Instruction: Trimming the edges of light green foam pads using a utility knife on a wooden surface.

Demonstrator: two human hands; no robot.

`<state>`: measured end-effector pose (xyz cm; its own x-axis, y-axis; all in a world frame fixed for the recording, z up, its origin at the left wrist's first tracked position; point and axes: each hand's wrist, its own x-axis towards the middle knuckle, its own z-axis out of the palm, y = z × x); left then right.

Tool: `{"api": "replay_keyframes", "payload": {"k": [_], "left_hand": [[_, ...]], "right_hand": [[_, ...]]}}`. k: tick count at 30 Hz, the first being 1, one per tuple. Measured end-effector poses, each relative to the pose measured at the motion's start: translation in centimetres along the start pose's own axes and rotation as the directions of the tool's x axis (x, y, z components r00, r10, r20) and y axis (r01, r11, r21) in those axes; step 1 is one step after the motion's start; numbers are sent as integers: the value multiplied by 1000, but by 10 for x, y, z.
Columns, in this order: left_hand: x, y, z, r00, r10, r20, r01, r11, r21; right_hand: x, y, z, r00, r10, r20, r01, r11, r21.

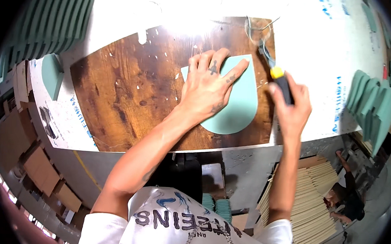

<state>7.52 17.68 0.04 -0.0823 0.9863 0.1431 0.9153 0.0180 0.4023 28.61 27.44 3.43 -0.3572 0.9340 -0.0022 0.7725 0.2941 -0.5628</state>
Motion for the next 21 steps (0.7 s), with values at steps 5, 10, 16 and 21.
{"api": "replay_keyframes", "payload": {"k": [5,10,16,21], "left_hand": [[1,14,-6,999,-28,-24,28,1000,-12],[-40,52,-4,996,-91,7,91,992,-82],[-93,68,-24,968,-24,250,89,963,-253],[-65,21,-58,955,-228,188,295,679,-672]], "right_hand": [[-126,-29,-9,844,530,-77,-496,828,261],[-216,-59,41,439,873,210,-607,116,786],[-248,-47,24,517,817,256,-520,63,852],[-204,-48,-33,628,710,319,-586,162,794]]}}
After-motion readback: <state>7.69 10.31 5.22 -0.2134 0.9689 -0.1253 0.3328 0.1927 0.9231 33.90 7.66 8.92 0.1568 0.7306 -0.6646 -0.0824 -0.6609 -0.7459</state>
